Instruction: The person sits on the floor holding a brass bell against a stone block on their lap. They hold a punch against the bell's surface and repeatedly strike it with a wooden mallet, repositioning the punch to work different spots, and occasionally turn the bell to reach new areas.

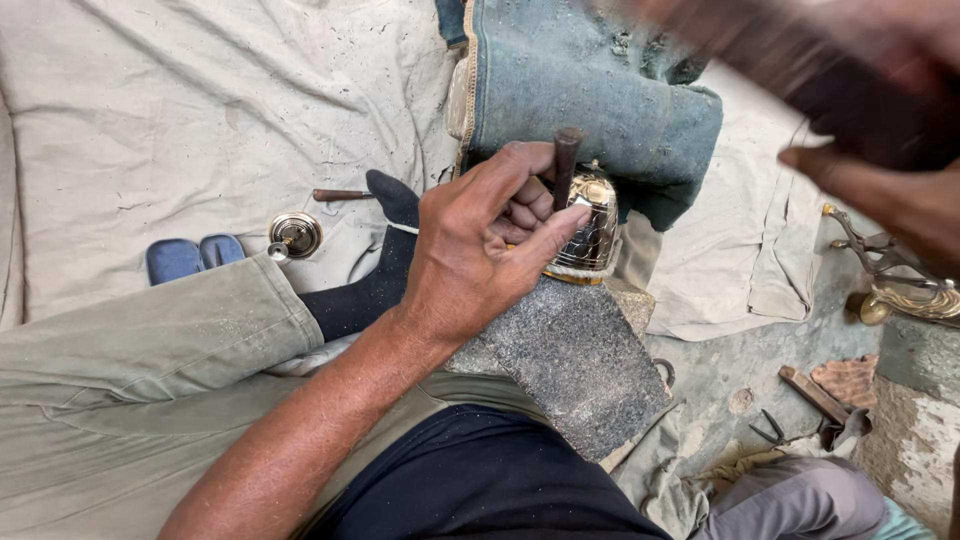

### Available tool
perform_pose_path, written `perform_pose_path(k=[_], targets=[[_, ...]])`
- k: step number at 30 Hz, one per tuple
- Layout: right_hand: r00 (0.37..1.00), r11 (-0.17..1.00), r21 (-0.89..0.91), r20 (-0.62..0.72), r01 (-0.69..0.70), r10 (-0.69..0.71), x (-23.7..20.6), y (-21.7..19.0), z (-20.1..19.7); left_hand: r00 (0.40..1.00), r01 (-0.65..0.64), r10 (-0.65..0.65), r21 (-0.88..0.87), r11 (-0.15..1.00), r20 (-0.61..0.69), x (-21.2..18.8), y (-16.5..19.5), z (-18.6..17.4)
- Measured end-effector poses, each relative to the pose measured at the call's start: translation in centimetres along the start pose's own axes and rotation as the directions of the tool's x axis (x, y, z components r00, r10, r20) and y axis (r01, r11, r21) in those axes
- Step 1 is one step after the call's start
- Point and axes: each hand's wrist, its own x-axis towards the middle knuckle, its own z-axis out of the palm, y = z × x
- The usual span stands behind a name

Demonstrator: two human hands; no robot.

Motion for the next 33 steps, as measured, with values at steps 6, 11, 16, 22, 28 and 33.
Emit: perform_pose_path(k=[6, 11, 16, 22, 28, 33], targets=[[0.972, 0.981, 0.043, 0.149, -0.192, 0.183, -4.2, 12.1, 5.9, 0.996, -0.086, 0.083, 0.065, 0.994, 0.037, 0.5, 0.4, 0.0], [0.953, 0.717, 0.629, 0.214, -0.302, 0.214, -9.5, 16.6, 8.1, 0.936, -0.285, 0.237, 0.164, 0.944, 0.261, 2.1, 1.2, -0.3], [0.938, 0.444, 0.879, 0.013, -0.175, 0.345, -11.8, 5.3, 5.6, 0.89, -0.345, 0.228, 0.259, 0.902, 0.394, 3.7, 1.5, 0.7], [0.778, 0.751, 0.202, 0.173, -0.628, 0.604, -8.9, -3.7, 2.4, 0.866, -0.413, 0.291, 0.254, 0.875, 0.406, 4.2, 1.8, 0.4], [0.836, 0.743, 0.472, -0.021, -0.475, 0.548, -12.7, -5.8, 4.6, 0.825, -0.368, 0.2, 0.235, 0.9, 0.529, 5.3, 2.4, 1.4], [0.861, 0.808, 0.372, -0.04, -0.458, 0.506, -15.3, -5.5, 8.0, 0.744, -0.453, 0.189, 0.276, 0.848, 0.641, 6.3, 3.6, 0.9]])
